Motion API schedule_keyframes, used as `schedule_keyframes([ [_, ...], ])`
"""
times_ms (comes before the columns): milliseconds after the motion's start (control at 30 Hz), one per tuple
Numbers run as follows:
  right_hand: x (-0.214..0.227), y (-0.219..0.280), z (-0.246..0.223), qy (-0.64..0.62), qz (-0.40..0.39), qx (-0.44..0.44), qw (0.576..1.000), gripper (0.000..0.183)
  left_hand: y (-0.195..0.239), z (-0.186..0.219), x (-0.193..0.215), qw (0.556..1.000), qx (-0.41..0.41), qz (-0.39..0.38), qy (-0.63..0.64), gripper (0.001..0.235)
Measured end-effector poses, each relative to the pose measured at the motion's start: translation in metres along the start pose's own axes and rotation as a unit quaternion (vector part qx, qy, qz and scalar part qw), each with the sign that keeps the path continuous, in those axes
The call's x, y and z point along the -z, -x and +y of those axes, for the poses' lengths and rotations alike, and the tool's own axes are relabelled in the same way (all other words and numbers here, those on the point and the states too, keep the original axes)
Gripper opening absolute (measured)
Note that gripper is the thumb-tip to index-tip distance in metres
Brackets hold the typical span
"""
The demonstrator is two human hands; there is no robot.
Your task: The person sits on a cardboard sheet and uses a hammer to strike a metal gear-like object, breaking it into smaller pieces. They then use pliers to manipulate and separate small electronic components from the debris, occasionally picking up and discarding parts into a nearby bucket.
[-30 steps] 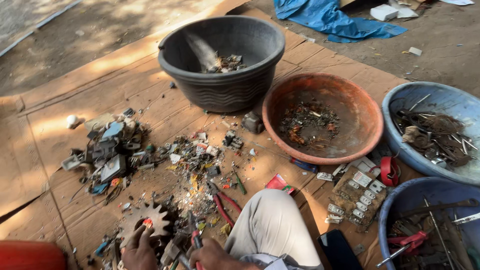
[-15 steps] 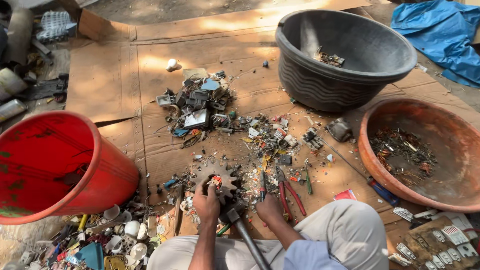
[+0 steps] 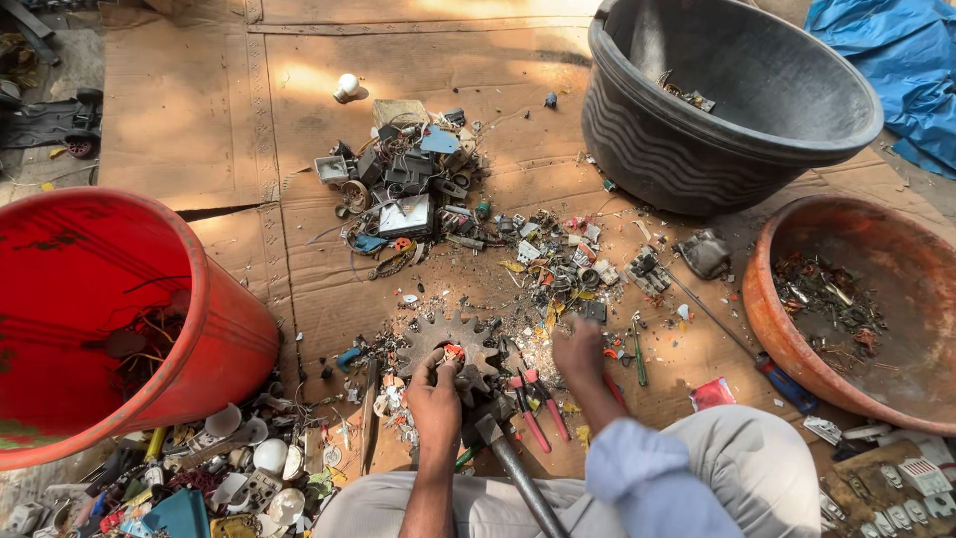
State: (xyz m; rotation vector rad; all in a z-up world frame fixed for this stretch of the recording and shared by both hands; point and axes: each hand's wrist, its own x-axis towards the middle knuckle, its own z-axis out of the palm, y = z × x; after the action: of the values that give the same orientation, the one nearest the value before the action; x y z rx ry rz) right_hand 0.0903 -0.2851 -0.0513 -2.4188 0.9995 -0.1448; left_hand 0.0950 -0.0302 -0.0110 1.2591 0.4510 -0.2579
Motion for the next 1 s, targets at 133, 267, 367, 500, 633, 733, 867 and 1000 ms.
schedule_keyframes([
  [133, 0.025, -0.07, -0.005, 0.096, 0.065, 0.156, 0.981, 0.032, 0.001, 0.005, 0.0, 1.0, 0.009, 0.016, -0.021, 0.038],
  [267, 0.023, -0.104, -0.004, 0.264, 0.048, 0.238, 0.934, 0.028, -0.004, 0.002, -0.002, 0.999, 0.029, 0.006, 0.015, 0.037],
  [367, 0.02, -0.111, 0.004, 0.217, 0.056, 0.264, 0.938, 0.022, -0.009, -0.005, -0.003, 0.999, 0.033, 0.011, 0.005, 0.036],
  [500, 0.026, -0.101, 0.009, 0.013, 0.113, 0.256, 0.96, 0.018, -0.014, -0.017, 0.001, 1.0, 0.0, 0.006, 0.017, 0.036],
  [633, 0.043, -0.066, -0.02, -0.066, 0.128, 0.275, 0.951, 0.02, -0.011, -0.013, -0.003, 0.999, -0.051, 0.0, 0.008, 0.035],
  [733, 0.05, -0.003, -0.052, -0.105, 0.053, 0.28, 0.953, 0.018, 0.001, 0.005, -0.004, 0.992, -0.08, -0.031, -0.087, 0.034],
  [867, 0.073, 0.098, -0.074, -0.137, 0.043, 0.49, 0.86, 0.023, 0.025, 0.015, 0.006, 0.961, -0.173, -0.17, -0.131, 0.037],
  [1000, 0.08, 0.129, -0.073, -0.149, 0.026, 0.526, 0.837, 0.024, 0.035, 0.007, 0.021, 0.893, -0.3, -0.265, -0.205, 0.028],
])
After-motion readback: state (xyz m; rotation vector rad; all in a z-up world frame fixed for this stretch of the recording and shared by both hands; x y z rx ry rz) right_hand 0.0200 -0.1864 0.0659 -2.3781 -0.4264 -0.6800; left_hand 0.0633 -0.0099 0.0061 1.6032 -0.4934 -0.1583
